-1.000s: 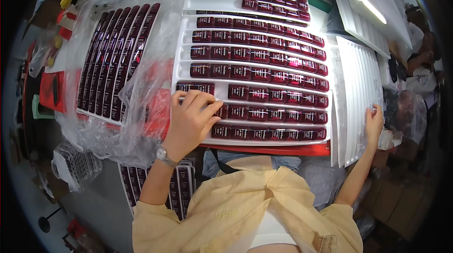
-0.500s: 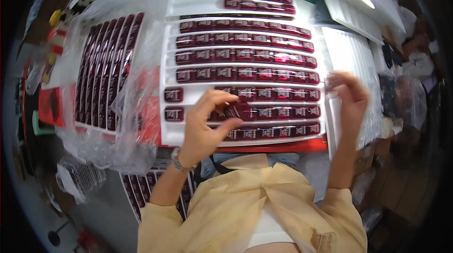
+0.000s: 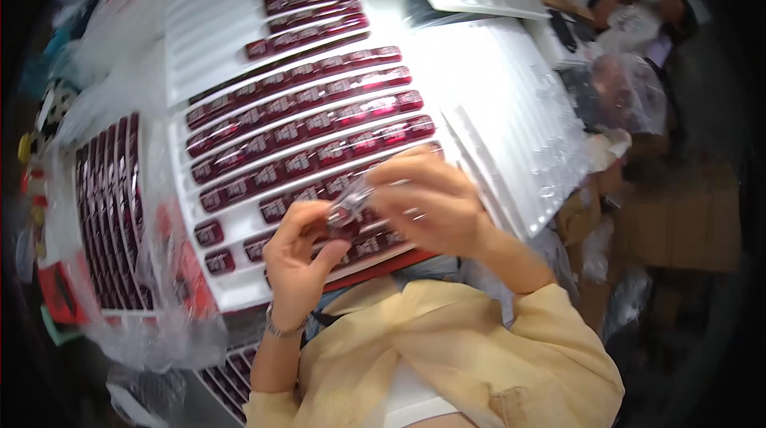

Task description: The person places small maroon cosmetic bottles into a white plastic tray with multiple slots. They pick up the bottles one by one from a pile and insert them into the tray, arranging them in neat rows. The person occasionally adjusts the bottles to ensure they fit securely within the designated slots.

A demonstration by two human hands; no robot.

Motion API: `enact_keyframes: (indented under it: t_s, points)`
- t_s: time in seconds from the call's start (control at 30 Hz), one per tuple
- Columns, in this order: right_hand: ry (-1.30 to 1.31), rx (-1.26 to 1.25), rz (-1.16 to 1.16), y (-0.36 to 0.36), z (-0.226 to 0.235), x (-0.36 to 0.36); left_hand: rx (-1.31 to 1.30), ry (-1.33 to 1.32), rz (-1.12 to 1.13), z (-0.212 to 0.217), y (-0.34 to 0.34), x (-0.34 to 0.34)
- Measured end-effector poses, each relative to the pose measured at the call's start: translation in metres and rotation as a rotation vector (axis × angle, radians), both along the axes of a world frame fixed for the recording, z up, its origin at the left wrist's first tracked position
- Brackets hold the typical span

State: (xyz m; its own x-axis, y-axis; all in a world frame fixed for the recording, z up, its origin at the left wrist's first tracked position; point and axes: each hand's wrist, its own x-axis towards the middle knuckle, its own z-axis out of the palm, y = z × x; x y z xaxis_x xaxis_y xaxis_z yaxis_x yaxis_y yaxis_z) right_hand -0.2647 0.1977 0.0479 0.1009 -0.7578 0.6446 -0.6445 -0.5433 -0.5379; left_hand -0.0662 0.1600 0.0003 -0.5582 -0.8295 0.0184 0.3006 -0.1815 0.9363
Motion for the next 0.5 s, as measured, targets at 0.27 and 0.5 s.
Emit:
enact_keyframes:
  t_s: [0.27, 0.5]
  points:
    - [0.522, -0.192, 0.205, 0.003, 0.011, -0.022, 0.022, 0.038, -0.214, -0.004, -0.007, 0.004]
    - [0.160, 0.304, -0.272, -0.003, -0.013, -0.115, -0.247, -0.136, 0.092, -0.001, -0.018, 0.034]
